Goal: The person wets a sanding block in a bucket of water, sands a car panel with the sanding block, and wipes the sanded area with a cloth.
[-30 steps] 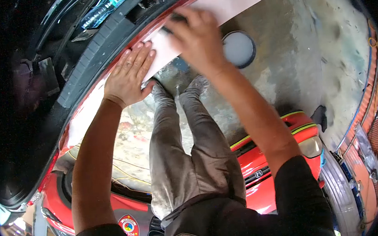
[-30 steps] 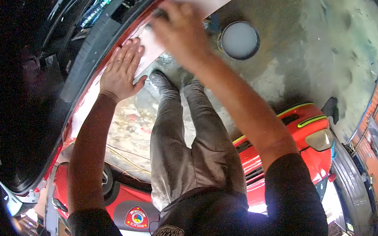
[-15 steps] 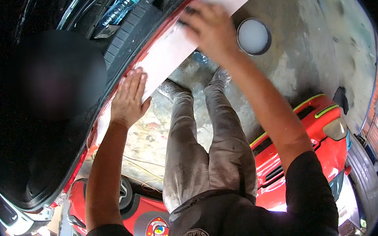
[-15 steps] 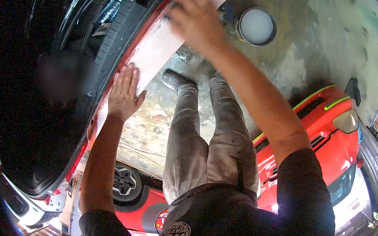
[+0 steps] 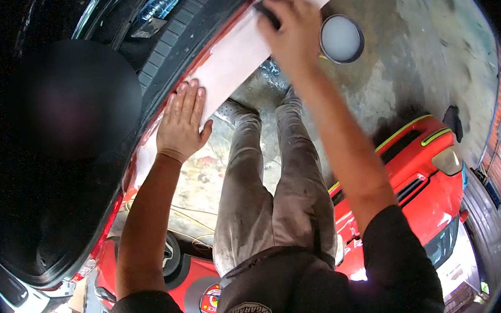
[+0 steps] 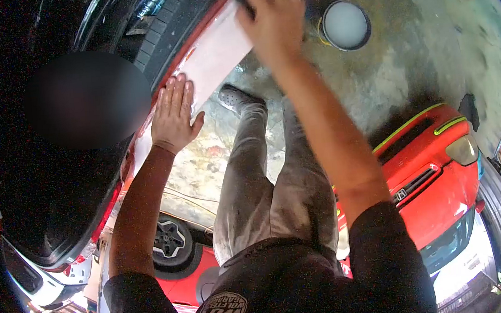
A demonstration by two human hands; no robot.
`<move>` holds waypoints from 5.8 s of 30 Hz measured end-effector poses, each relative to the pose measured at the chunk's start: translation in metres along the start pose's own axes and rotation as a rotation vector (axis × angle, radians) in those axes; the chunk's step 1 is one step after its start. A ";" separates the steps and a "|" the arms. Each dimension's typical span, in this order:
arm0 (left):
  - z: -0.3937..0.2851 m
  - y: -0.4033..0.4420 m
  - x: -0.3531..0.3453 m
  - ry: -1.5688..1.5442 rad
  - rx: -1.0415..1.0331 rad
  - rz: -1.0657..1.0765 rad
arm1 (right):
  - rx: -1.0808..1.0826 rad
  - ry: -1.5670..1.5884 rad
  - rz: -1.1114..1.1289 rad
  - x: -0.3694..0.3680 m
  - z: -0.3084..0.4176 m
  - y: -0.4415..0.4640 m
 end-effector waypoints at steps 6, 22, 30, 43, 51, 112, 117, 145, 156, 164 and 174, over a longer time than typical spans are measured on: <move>0.003 0.004 0.001 -0.009 -0.015 -0.007 | 0.203 0.140 0.181 0.004 0.051 -0.038; 0.003 0.003 0.001 -0.064 -0.011 -0.021 | 0.056 0.105 0.116 -0.005 0.066 -0.048; 0.001 0.004 0.004 -0.077 0.011 0.014 | 0.007 0.049 0.101 0.007 0.006 0.005; 0.004 0.006 0.001 -0.063 0.006 0.013 | 0.050 0.110 0.121 0.014 0.004 0.021; 0.001 0.003 0.004 -0.087 0.001 -0.049 | 0.100 0.137 0.281 0.003 0.097 -0.072; 0.004 0.005 0.003 -0.065 -0.025 -0.096 | 0.086 0.143 0.260 0.001 0.090 -0.065; 0.002 0.002 0.003 -0.064 -0.010 -0.050 | 0.116 0.139 0.168 0.003 0.034 -0.017; 0.003 0.001 0.001 -0.088 0.009 -0.047 | 0.215 0.205 0.301 0.001 0.061 -0.034; 0.002 0.002 0.005 -0.072 0.011 -0.028 | 0.214 0.207 0.306 -0.001 0.036 -0.020; 0.001 0.003 0.007 -0.101 0.024 -0.028 | 0.118 0.136 0.159 -0.007 0.032 -0.027; 0.002 0.004 0.007 -0.090 -0.009 -0.060 | 0.151 0.100 0.078 0.014 -0.080 0.080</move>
Point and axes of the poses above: each hand's wrist, its own y-axis towards the middle knuckle, its own x-axis out of the back of the hand, z = x × y, the point moved 1 cm from there along y, towards the middle knuckle, and after that the axes turned 9 degrees about -z, right-handed, at the moved point
